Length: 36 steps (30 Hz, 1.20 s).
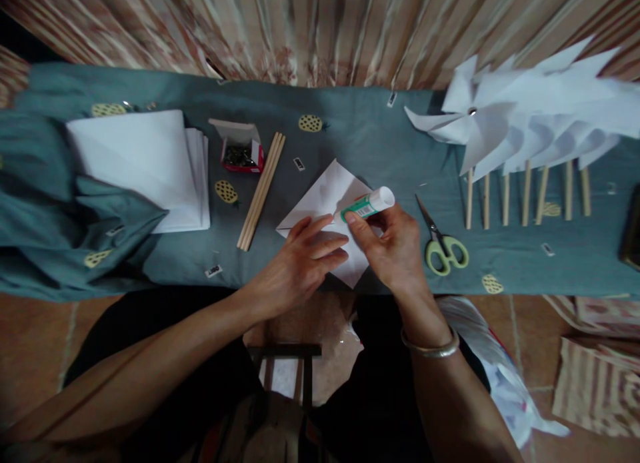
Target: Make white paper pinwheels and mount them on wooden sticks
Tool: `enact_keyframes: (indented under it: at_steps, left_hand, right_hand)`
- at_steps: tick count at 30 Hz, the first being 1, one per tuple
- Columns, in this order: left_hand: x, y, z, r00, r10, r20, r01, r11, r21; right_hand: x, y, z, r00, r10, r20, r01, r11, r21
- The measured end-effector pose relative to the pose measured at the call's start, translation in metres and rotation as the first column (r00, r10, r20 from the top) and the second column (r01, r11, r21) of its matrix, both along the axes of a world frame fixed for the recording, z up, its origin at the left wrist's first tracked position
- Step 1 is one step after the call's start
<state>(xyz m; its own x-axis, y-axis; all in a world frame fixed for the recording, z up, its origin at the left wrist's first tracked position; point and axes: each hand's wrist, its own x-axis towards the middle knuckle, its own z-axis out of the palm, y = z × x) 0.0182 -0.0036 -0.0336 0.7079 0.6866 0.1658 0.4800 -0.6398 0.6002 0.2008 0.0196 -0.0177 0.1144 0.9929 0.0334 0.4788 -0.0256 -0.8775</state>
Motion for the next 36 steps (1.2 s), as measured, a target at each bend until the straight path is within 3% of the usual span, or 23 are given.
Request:
enact_keyframes:
  at_steps: [7, 13, 36]
  left_hand:
    - [-0.0001, -0.0012, -0.0035, 1.0, -0.003, -0.001, 0.003, 0.999, 0.032]
    - [0.0004, -0.001, 0.0, 1.0, -0.003, -0.009, 0.003, 1.0, -0.018]
    - [0.0007, -0.0009, -0.0003, 1.0, 0.01, -0.007, -0.01, 1.0, -0.024]
  right_hand:
    - [0.0007, -0.0017, -0.0002, 0.997, 0.03, 0.069, -0.029, 1.0, -0.008]
    - [-0.0005, -0.0034, 0.0025, 0.984, 0.047, 0.169, -0.05, 0.999, 0.014]
    - [0.004, -0.0087, 0.0091, 0.976, 0.07, 0.204, -0.068, 0.998, -0.018]
